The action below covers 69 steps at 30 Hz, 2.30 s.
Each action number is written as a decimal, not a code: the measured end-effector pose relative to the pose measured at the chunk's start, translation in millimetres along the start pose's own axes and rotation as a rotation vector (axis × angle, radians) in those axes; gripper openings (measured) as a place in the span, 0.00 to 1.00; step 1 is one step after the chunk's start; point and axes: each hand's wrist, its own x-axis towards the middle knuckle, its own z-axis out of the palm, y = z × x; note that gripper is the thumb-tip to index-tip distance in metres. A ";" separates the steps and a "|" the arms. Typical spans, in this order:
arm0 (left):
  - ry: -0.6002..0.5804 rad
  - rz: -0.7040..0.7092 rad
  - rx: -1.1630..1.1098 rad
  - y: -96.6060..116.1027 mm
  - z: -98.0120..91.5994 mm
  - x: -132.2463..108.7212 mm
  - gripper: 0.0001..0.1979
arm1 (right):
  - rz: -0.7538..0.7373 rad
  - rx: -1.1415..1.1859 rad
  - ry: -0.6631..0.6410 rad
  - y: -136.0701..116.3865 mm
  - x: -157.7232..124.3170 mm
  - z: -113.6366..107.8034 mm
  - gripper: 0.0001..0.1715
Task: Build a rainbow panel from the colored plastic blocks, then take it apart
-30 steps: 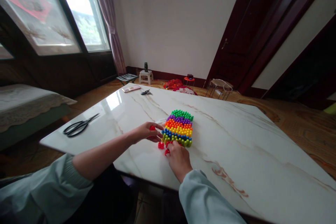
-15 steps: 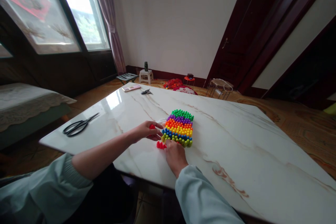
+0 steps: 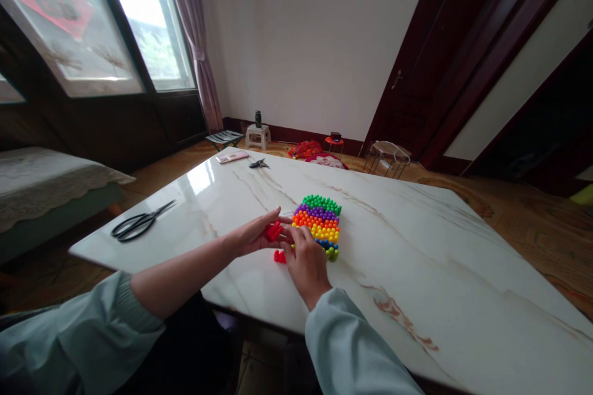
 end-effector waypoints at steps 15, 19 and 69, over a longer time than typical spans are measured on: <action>-0.177 0.009 0.024 -7.1 17.8 -7.7 0.21 | 0.067 0.252 -0.001 1.7 8.3 0.8 0.13; -0.168 0.021 0.061 -4.0 23.4 -12.2 0.21 | 0.116 0.280 0.067 3.7 8.1 4.5 0.14; 0.559 -0.105 1.610 -3.1 -68.6 22.1 0.17 | 0.167 -0.231 -0.125 37.4 -12.3 -13.6 0.06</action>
